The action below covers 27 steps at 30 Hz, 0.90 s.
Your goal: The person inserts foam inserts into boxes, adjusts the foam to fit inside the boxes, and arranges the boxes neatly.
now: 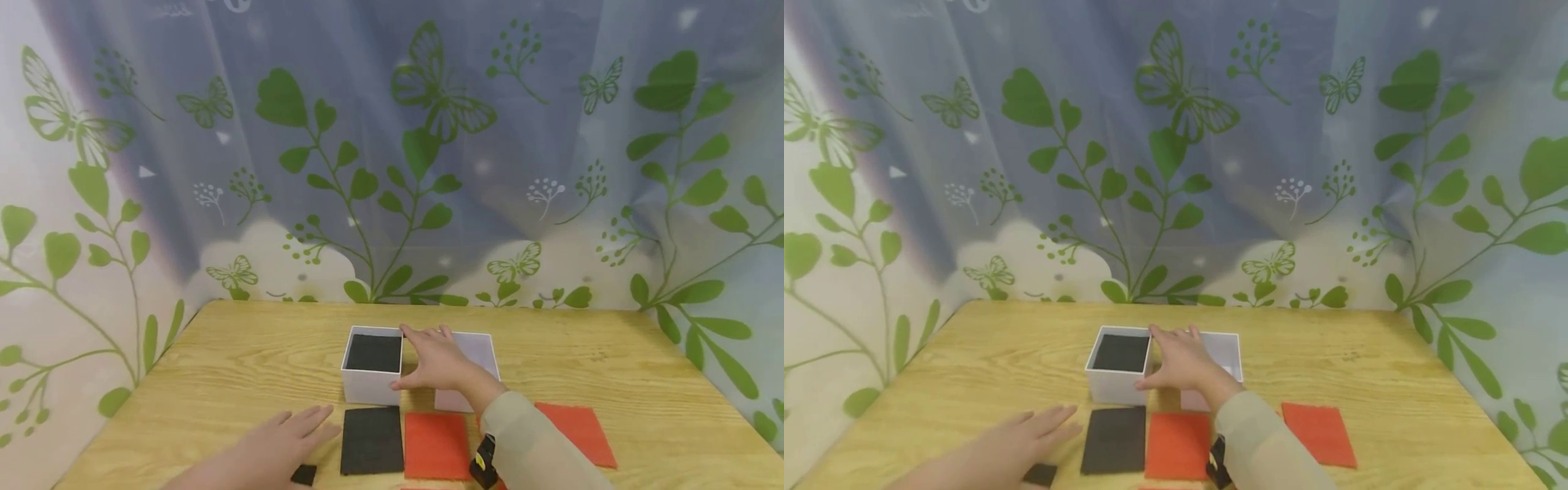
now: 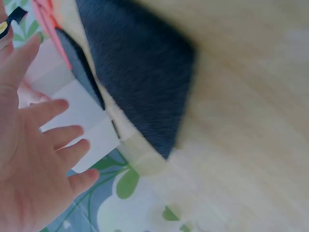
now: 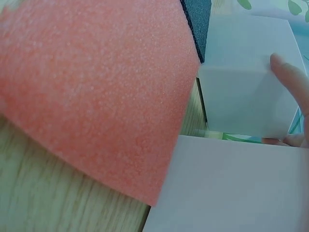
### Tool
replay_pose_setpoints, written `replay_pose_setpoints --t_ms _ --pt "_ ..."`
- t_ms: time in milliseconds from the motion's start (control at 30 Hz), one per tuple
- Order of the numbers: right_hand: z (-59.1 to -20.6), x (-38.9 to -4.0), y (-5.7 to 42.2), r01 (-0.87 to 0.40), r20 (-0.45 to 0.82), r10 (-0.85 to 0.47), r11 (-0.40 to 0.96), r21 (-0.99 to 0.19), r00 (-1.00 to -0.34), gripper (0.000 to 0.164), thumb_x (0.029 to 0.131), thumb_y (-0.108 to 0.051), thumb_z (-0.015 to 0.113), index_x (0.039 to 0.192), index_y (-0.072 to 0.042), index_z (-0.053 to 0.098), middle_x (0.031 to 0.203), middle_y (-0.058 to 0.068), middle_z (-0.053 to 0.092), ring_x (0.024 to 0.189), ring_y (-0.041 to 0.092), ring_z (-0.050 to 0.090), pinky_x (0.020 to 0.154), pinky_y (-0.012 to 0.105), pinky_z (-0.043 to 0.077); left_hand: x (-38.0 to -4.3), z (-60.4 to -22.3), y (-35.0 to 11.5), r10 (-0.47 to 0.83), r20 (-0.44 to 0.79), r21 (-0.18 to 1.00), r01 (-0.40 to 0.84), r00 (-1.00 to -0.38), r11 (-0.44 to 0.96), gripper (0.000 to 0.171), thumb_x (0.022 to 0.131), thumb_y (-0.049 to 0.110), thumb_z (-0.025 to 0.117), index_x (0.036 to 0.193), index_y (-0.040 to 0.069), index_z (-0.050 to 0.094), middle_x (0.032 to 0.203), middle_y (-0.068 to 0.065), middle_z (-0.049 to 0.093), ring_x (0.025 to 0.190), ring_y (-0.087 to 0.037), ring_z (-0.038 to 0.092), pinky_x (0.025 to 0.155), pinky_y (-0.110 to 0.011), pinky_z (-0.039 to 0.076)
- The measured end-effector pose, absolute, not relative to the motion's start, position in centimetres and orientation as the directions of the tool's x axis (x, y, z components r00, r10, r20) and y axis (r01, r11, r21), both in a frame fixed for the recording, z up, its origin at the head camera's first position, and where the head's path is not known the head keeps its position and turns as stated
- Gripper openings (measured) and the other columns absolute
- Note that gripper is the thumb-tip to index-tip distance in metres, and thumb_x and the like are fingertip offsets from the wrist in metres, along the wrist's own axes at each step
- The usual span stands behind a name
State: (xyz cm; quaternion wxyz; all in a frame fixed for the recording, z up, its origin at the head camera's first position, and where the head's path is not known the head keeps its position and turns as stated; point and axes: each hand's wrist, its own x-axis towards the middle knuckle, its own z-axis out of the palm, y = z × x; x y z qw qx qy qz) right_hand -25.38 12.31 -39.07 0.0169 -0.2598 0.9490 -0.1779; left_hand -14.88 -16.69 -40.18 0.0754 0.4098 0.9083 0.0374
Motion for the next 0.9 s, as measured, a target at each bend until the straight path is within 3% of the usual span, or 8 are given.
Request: replay_pose_setpoints --t_ms 133,233,433,633,900 --pt "-39.0 -25.3 12.1 -0.49 0.056 -0.504 0.799 -0.349 -0.862 0.103 0.068 -0.059 0.074 0.147 -0.011 0.029 0.138 0.008 0.046 0.128 0.031 0.037 0.108 0.054 0.004 -14.2 -41.7 -18.4 0.744 -0.218 0.211 0.714 -0.631 0.668 0.07 0.088 0.064 0.041 0.141 0.019 0.042 0.144 -0.013 0.037 0.128 -0.033 0.039 0.085 -0.058 0.042" --pt "-39.0 -25.3 12.1 -0.491 0.057 -0.504 0.8 -0.345 -0.862 0.103 0.068 -0.059 0.074 0.147 -0.011 0.028 0.138 0.008 0.046 0.128 0.031 0.037 0.108 0.055 0.004 -13.8 -42.7 -19.3 0.752 -0.226 0.225 0.718 -0.619 0.658 0.063 0.092 0.059 0.039 0.141 0.021 0.043 0.142 -0.014 0.04 0.126 -0.033 0.041 0.083 -0.055 0.044" --pt "-38.9 -25.2 12.2 -0.49 0.065 -0.5 0.801 -0.344 -0.864 0.104 0.068 -0.059 0.074 0.147 -0.01 0.028 0.137 0.009 0.047 0.127 0.031 0.038 0.108 0.055 0.005 -13.3 -44.0 -20.3 0.757 -0.183 0.193 0.732 -0.627 0.653 0.059 0.092 0.059 0.039 0.139 0.023 0.046 0.137 -0.01 0.048 0.12 -0.025 0.049 0.079 -0.044 0.048" --pt "-38.7 -25.0 12.3 -0.49 0.064 -0.502 0.797 -0.354 -0.863 0.104 0.068 -0.058 0.074 0.147 -0.01 0.028 0.137 0.009 0.047 0.128 0.032 0.037 0.108 0.055 0.005 -13.7 -44.1 -20.4 0.803 -0.076 0.17 0.786 -0.591 0.595 0.056 0.093 0.056 0.041 0.132 0.016 0.054 0.125 -0.008 0.057 0.109 -0.018 0.057 0.074 -0.033 0.05" --pt "-38.9 -25.2 12.3 -0.492 0.066 -0.503 0.796 -0.354 -0.861 0.104 0.068 -0.059 0.073 0.147 -0.01 0.027 0.137 0.009 0.047 0.128 0.031 0.037 0.108 0.055 0.005 -14.3 -42.9 -20.1 0.825 -0.005 0.092 0.821 -0.566 0.564 0.058 0.092 0.058 0.041 0.13 0.017 0.055 0.121 -0.005 0.058 0.106 -0.017 0.056 0.076 -0.038 0.049"
